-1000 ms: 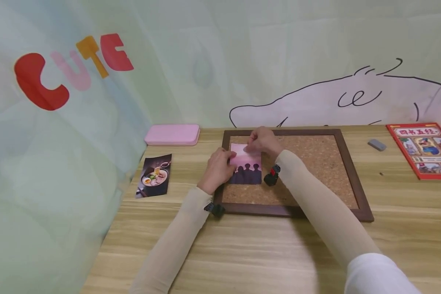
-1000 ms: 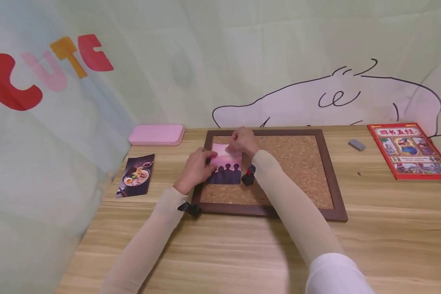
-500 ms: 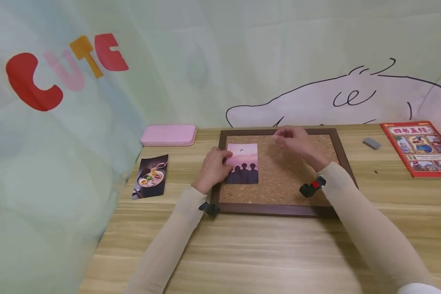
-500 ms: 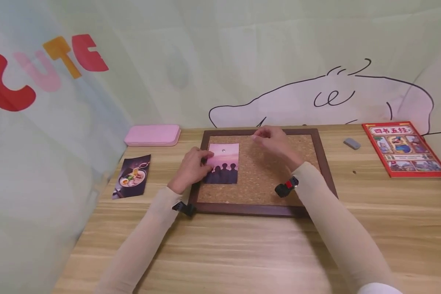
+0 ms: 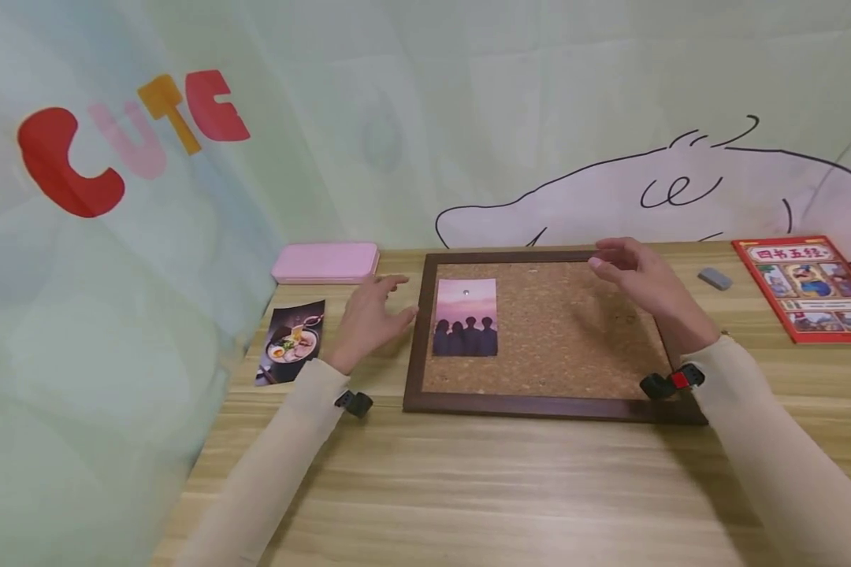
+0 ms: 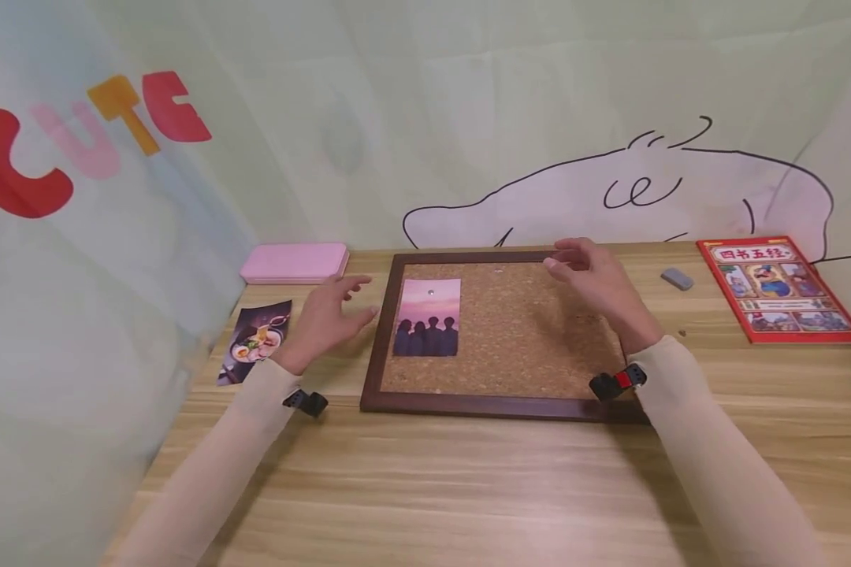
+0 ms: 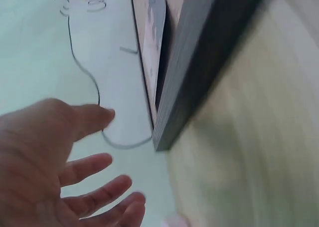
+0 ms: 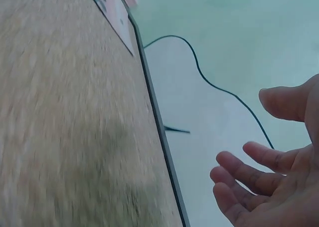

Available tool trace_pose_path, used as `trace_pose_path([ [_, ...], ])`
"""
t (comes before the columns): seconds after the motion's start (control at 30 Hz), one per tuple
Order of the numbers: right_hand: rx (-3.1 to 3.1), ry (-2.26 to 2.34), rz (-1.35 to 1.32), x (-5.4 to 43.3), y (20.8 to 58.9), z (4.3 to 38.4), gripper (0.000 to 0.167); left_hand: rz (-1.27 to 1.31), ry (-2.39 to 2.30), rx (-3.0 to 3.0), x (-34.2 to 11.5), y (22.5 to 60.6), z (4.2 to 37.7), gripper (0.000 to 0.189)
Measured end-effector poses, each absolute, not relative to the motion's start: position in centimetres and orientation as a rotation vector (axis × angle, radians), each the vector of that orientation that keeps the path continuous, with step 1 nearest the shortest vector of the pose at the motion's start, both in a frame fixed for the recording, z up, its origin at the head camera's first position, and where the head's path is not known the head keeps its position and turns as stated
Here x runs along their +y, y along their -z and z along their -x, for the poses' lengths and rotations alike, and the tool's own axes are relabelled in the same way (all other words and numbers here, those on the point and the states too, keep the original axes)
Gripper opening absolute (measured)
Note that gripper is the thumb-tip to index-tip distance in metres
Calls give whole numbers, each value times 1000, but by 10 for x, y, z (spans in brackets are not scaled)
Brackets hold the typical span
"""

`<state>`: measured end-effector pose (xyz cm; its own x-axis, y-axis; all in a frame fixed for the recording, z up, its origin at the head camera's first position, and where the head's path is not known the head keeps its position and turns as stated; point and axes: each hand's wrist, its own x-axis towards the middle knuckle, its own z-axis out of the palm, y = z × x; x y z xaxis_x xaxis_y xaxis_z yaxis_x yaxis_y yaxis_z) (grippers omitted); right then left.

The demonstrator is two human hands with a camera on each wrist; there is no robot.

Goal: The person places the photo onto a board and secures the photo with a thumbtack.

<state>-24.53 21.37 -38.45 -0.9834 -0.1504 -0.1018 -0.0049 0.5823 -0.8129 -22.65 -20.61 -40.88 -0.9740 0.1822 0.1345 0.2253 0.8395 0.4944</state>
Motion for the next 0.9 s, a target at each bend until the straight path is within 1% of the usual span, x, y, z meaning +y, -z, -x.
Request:
trace_pose_path([
  [0.13,2670,1330,136,232,384,238,78,284,758,-2935,-229,399,225,77],
  [0.27,2695,1314,129,248,386,232,80,239,754,-2904,-247,391,220,89],
  [0.47,2713,1319,87,267,389,225,81,209,763,-2861,-269,382,210,91],
  [0.7,2724,1329,38,284,388,215,82,150,742,-2818,-291,381,199,91],
  [0.9,2748,1320,13,301,390,210,79,118,778,-2803,-307,379,190,92],
])
